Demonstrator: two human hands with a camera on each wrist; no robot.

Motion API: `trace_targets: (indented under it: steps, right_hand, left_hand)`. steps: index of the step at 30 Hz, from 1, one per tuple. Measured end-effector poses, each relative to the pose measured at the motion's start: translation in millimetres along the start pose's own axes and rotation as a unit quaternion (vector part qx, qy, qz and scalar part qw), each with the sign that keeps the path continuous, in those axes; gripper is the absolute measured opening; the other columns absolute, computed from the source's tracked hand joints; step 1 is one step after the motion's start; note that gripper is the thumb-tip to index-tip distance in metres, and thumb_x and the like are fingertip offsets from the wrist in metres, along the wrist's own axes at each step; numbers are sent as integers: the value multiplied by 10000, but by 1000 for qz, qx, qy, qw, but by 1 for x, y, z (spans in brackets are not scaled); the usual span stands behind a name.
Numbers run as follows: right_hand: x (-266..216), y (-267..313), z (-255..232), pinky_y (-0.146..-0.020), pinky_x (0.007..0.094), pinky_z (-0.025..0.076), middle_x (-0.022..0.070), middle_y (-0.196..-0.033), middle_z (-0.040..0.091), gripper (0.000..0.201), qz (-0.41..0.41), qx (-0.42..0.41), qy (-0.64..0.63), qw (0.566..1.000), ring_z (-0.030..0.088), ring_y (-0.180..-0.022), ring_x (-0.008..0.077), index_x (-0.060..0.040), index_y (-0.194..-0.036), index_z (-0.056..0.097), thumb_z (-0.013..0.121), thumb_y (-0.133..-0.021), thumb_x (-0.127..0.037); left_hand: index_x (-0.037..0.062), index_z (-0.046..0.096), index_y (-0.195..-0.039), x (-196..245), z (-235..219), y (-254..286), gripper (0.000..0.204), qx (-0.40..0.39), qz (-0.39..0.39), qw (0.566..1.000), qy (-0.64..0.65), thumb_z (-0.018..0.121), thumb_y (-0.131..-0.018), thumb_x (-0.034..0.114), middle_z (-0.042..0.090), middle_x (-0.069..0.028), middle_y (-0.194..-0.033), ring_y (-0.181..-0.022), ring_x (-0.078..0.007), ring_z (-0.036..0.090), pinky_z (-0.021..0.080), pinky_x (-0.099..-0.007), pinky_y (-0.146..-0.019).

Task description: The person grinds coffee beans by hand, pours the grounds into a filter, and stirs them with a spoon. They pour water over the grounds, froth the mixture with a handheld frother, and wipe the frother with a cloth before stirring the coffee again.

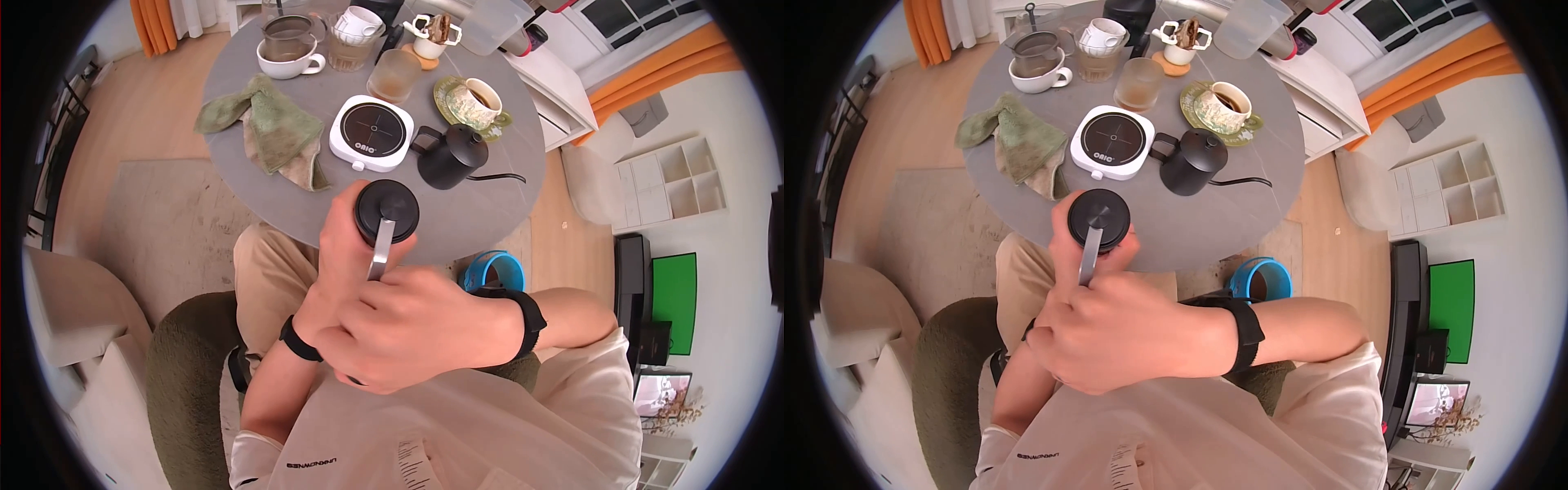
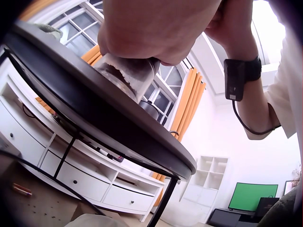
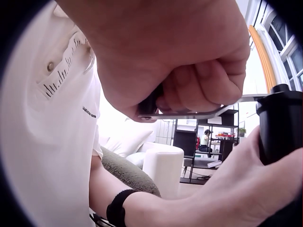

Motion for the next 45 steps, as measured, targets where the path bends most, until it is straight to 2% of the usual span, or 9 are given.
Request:
trace_targets:
  steps: [8, 10, 12, 17, 20, 24, 28, 37, 45]
  right_hand:
    - [0, -45, -4, -435, 346, 441, 52, -538, 536, 202, 9, -158, 97, 983, 573, -461, 175, -72, -704, 581, 740, -760, -185]
    - [11, -56, -9, -478, 392, 472, 70, -591, 585, 190, 0, -163, 88, 983, 627, -533, 203, -60, -740, 622, 748, -776, -197]
    - [25, -65, -18, -541, 435, 503, 94, -678, 653, 197, 14, -161, 40, 986, 685, -641, 245, -41, -792, 674, 756, -781, -219]
    - [79, -91, -31, -646, 469, 561, 169, -715, 693, 385, 83, -189, -23, 978, 722, -733, 373, -11, -916, 692, 721, -921, -394]
    - [127, -92, -30, -657, 466, 569, 178, -749, 718, 422, 189, -222, 14, 956, 729, -754, 392, -16, -965, 700, 696, -969, -438]
    - [189, -58, -29, -682, 487, 567, 180, -746, 715, 392, 236, -197, 85, 948, 718, -753, 405, -34, -947, 708, 672, -978, -424]
    - [210, -4, -36, -659, 505, 552, 216, -726, 687, 362, 281, -142, 30, 949, 701, -731, 433, -32, -914, 695, 679, -965, -390]
    - [126, 97, -65, -475, 427, 447, 109, -552, 508, 261, 345, -2, 77, 936, 546, -486, 337, -72, -711, 547, 725, -863, -187]
    - [16, 63, -42, -404, 319, 363, 5, -549, 459, 212, 170, -56, 30, 983, 493, -439, 167, -122, -662, 524, 732, -703, -126]
  left_hand:
    - [16, 525, -1306, 10, -1, 0, 619, 43, 15, 999, 13, 869, -793, 57, 746, -60, -927, -845, -125, 729, 593, -289, -785]
    - [17, 555, -1281, 29, -2, -7, 595, -15, -125, 987, -102, 880, -785, 53, 749, -85, -988, -898, -159, 741, 600, -311, -828]
    - [17, 573, -1270, 39, -4, -11, 592, -45, -108, 976, -185, 893, -774, 58, 748, -108, -1038, -940, -190, 747, 604, -331, -857]
    - [14, 584, -1274, 37, 15, 10, 639, -57, 313, 905, -282, 925, -738, 92, 733, -157, -1135, -1017, -259, 746, 606, -379, -897]
    - [36, 611, -1242, 34, 6, 1, 563, 4, 232, 963, -138, 886, -759, 126, 695, -112, -1056, -925, -354, 682, 514, -454, -781]
    - [-3, 530, -1338, 22, -4, 3, 786, -13, 111, 982, -152, 952, -693, 148, 717, -191, -1141, -1006, -297, 762, 611, -388, -872]
    - [-8, 528, -1336, 28, -12, 0, 768, 6, 125, 982, -138, 940, -704, 136, 731, -174, -1119, -972, -279, 772, 616, -373, -854]
    - [-3, 492, -1360, 23, -14, 0, 814, 0, 124, 984, -125, 951, -699, 125, 745, -157, -1123, -995, -246, 771, 619, -367, -869]
    - [34, 578, -1289, 10, -10, 3, 749, 11, 119, 991, -62, 985, -670, 143, 697, -161, -1124, -971, -391, 683, 571, -451, -829]
Point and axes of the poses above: each hand's wrist, its own y-axis away from the middle knuckle, its own z-axis out of the palm, x = y × z, the point moved 7 cm from there along -y, towards the middle knuckle
